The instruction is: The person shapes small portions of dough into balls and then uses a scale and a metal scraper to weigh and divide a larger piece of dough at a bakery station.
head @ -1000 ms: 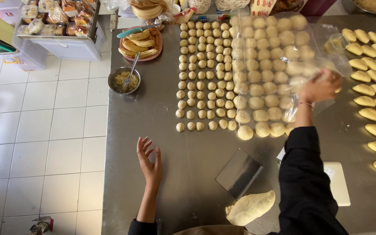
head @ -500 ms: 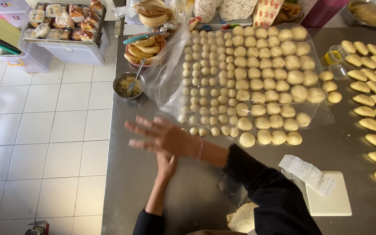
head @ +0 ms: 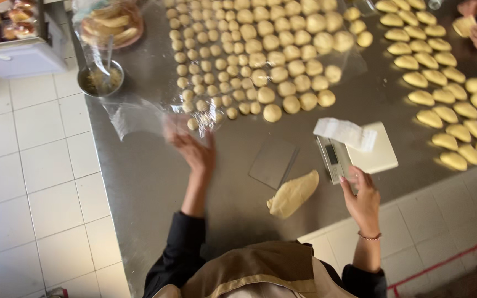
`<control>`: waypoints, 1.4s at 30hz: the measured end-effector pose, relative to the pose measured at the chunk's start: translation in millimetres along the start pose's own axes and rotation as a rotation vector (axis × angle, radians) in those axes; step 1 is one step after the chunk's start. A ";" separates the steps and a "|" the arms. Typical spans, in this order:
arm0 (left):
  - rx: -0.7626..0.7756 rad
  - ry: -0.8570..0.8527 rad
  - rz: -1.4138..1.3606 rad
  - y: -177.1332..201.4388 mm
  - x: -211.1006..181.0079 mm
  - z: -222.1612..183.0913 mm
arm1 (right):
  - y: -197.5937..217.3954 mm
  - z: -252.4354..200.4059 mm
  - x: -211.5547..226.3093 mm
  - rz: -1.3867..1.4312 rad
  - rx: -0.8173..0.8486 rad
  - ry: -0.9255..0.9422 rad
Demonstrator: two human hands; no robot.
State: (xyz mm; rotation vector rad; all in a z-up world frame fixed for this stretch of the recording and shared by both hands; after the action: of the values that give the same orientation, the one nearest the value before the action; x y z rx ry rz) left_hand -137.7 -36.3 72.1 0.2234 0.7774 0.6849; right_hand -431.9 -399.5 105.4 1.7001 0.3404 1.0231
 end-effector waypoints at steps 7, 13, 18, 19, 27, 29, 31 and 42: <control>0.801 -0.172 -0.482 25.3 -156.8 -163.5 | -124.2 -39.1 -38.0 0.732 -0.054 -0.357; 0.907 -0.138 -0.558 26.2 -165.8 -186.9 | -115.5 -13.5 28.4 0.146 -0.240 0.111; 0.797 0.271 -1.107 -18.1 -158.1 -216.5 | -36.7 -101.9 137.7 0.667 -0.193 0.509; 0.793 0.267 -1.108 -19.5 -157.3 -224.0 | -17.0 -102.4 140.8 0.530 -0.250 0.590; 0.560 0.768 -1.502 70.8 -154.2 -140.2 | 3.2 48.8 -144.6 0.037 -0.557 -0.566; 0.486 0.553 -1.639 93.7 -163.2 -103.5 | -30.1 67.4 -182.7 0.000 -0.444 -0.571; 0.401 0.339 -1.746 117.8 -169.0 -82.1 | -53.3 84.5 -198.7 -0.046 -0.320 -0.573; -0.048 0.315 -1.413 198.2 -99.4 -87.1 | 74.6 113.2 -88.4 -0.084 -0.645 -0.191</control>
State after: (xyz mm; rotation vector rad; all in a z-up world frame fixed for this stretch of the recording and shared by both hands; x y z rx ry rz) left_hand -346.5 46.2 152.1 -0.4835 0.9920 -0.6193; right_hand -416.5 -559.5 124.0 1.1706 -0.0473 0.7865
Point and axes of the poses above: each hand's wrist, its own z-axis towards the middle knuckle, its own y-axis out of the back of the hand, x = y × z, the point moved 4 cm from there along z, towards the middle knuckle
